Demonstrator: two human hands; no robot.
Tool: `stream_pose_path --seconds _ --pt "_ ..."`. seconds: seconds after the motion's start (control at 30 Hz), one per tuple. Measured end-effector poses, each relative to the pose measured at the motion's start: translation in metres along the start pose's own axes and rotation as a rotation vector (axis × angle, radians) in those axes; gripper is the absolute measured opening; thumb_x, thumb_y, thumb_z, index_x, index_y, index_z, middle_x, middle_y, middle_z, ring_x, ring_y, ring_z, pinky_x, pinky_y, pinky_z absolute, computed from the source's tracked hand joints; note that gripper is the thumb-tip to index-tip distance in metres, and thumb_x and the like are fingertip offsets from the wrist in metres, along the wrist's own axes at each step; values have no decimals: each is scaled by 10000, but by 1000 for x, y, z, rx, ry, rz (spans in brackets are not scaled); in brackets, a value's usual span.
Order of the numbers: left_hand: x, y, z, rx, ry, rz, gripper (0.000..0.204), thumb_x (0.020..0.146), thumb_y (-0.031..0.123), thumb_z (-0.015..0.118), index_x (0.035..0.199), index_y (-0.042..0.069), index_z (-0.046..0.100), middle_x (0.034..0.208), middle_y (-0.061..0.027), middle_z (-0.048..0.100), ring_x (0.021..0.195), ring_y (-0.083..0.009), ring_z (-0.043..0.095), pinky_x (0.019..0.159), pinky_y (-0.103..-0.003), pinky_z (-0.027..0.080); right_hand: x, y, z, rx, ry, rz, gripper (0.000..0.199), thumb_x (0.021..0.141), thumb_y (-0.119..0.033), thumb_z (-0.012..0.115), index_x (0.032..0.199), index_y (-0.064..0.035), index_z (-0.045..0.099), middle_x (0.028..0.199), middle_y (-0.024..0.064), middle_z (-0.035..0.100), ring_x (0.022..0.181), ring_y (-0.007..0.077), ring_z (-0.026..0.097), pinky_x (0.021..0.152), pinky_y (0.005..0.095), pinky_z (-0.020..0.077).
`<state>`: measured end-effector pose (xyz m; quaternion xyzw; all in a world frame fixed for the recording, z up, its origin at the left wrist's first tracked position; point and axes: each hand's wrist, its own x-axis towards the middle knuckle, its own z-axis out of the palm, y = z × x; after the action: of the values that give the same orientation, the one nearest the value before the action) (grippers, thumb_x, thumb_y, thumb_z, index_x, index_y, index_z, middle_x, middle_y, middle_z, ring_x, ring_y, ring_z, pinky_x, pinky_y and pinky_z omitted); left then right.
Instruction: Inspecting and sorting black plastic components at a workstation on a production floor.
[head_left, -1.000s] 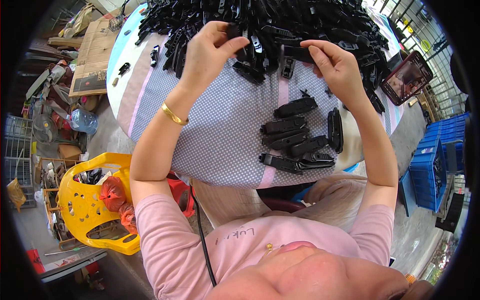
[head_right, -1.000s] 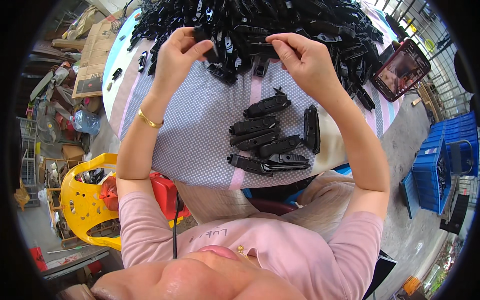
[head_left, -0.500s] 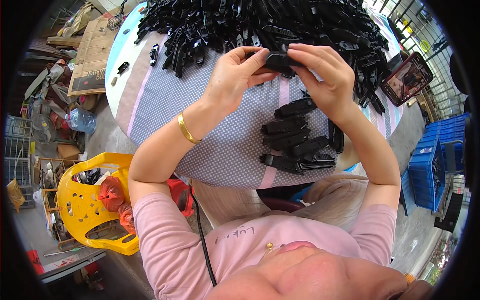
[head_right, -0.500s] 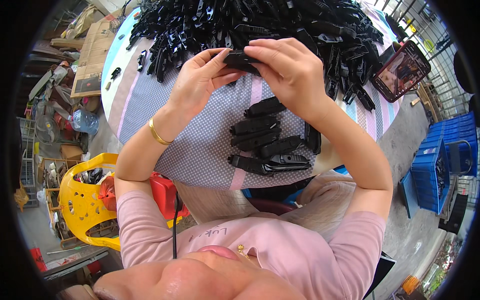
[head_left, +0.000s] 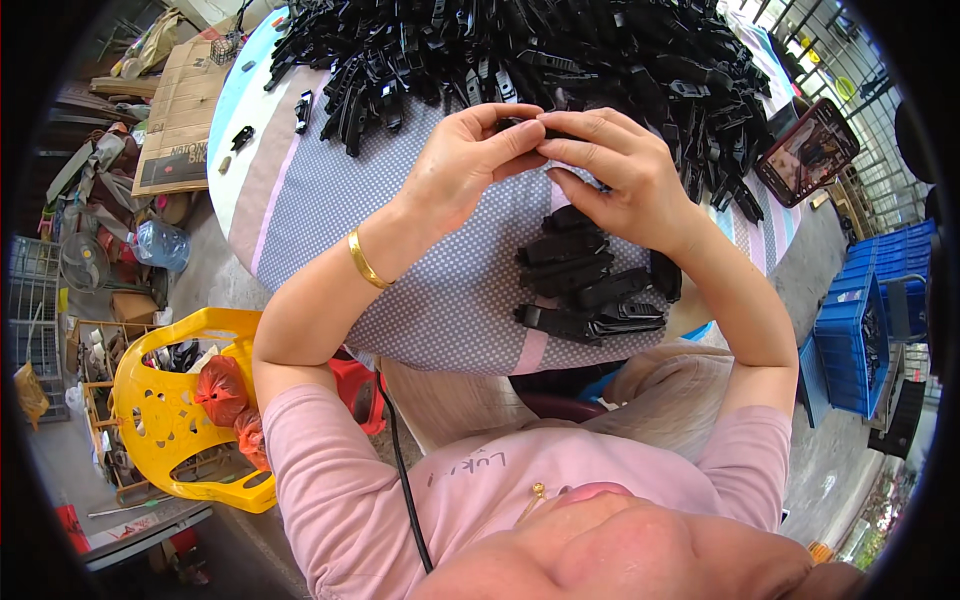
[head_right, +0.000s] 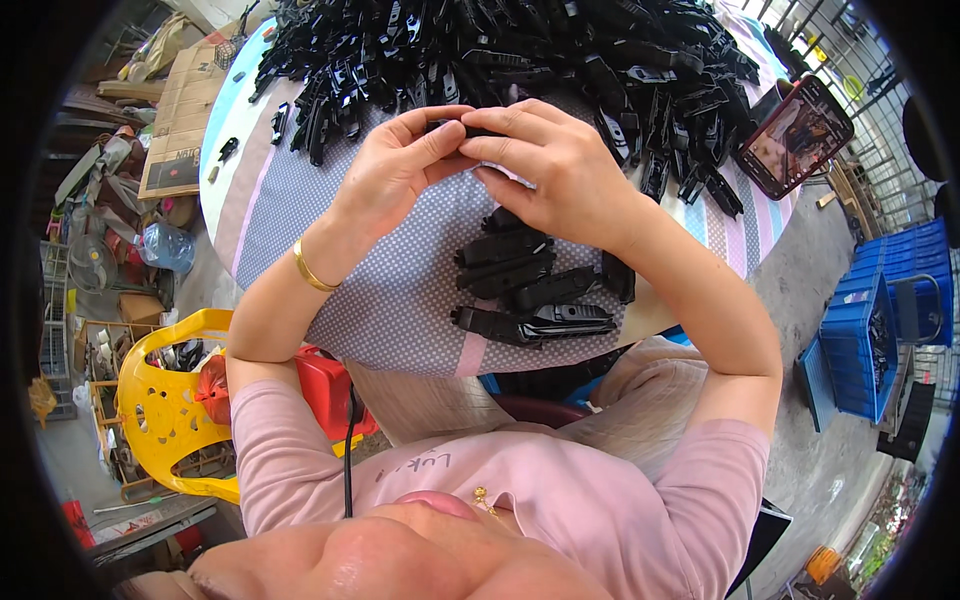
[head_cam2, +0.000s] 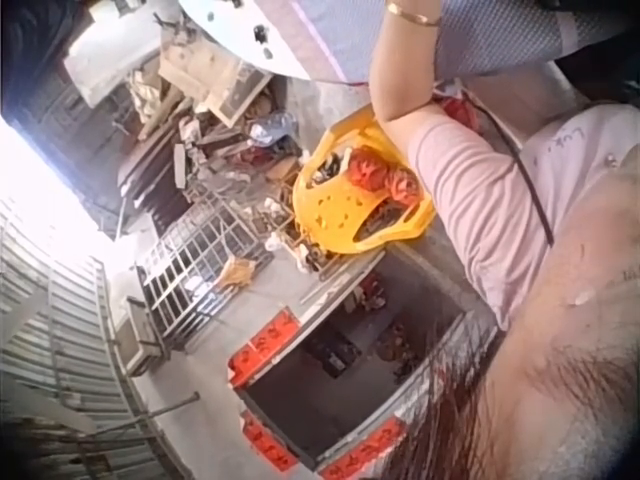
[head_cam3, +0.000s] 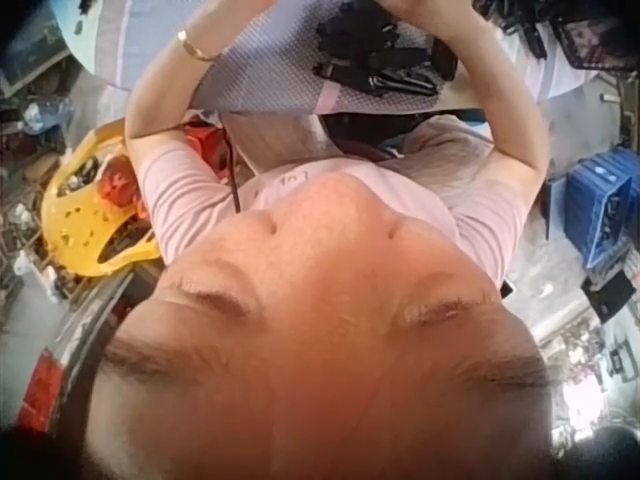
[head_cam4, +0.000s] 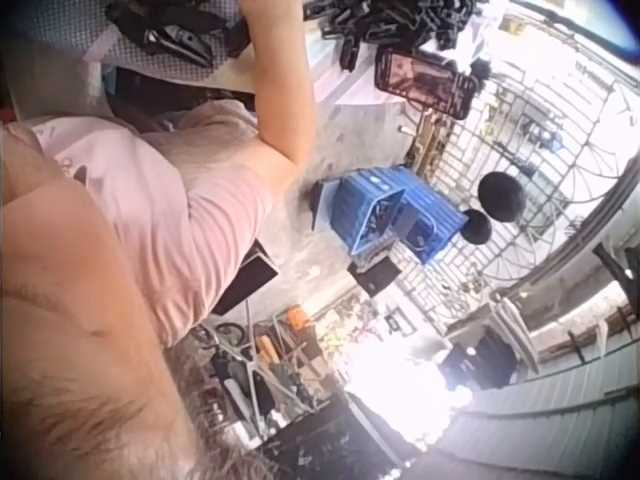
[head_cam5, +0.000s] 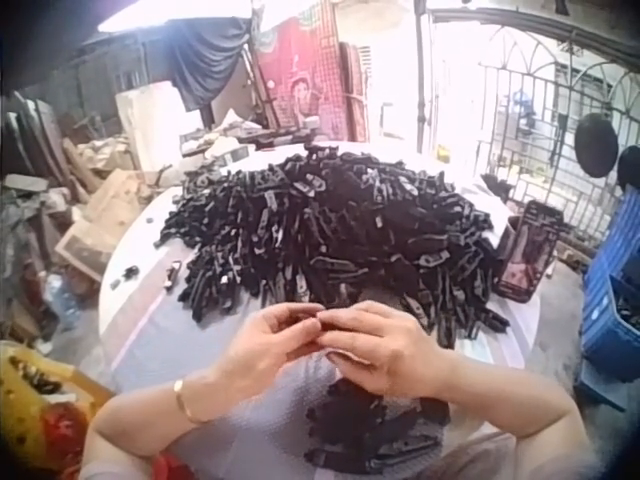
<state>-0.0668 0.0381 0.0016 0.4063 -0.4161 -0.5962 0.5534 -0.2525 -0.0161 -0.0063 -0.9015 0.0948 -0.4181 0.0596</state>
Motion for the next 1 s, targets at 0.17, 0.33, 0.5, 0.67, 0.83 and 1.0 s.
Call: stream_pose_path --seconds 0.17,0.33,0.5,0.67,0.83,1.0 --pt "2 5 -3 403 -100 297 279 839 75 645 1086 -41 588 936 -59 651 846 -136 634 723 -227 527 5 0 -7 309 83 411 539 693 -80 735 1192 -16 540 1183 82 586 1013 178 586 860 284 466" --pt "-3 6 -2 965 -42 558 345 739 135 734 1031 3 605 800 -135 658 663 -161 648 613 -252 513 0 6 -12 408 -171 528 476 703 -118 756 1127 11 582 998 79 639 900 139 606 804 275 487" --pt "-8 9 0 1013 -57 603 340 742 139 733 1032 13 610 808 -100 662 710 -144 653 629 -232 522 0 -2 -14 284 -83 437 415 699 -109 761 1065 21 615 904 89 659 844 142 615 767 267 495" --pt "-5 12 -1 1035 -51 555 334 751 177 731 1028 22 626 874 -77 667 785 -135 646 701 -232 527 -6 3 -10 293 -69 526 329 705 -104 748 993 19 648 825 108 669 754 161 617 719 274 494" --pt "26 58 -60 1045 20 524 318 815 193 664 1072 8 630 1029 -102 647 950 -183 606 765 -272 496 -9 11 -5 253 -256 317 336 749 -171 704 1030 -1 634 914 111 639 816 229 598 640 332 462" --pt "61 35 -195 1707 643 427 772 832 684 386 1248 47 519 1235 -178 546 1224 -304 445 1039 -375 306 -4 8 -5 364 -550 266 304 808 -227 629 1001 8 642 890 126 624 806 272 591 697 355 473"
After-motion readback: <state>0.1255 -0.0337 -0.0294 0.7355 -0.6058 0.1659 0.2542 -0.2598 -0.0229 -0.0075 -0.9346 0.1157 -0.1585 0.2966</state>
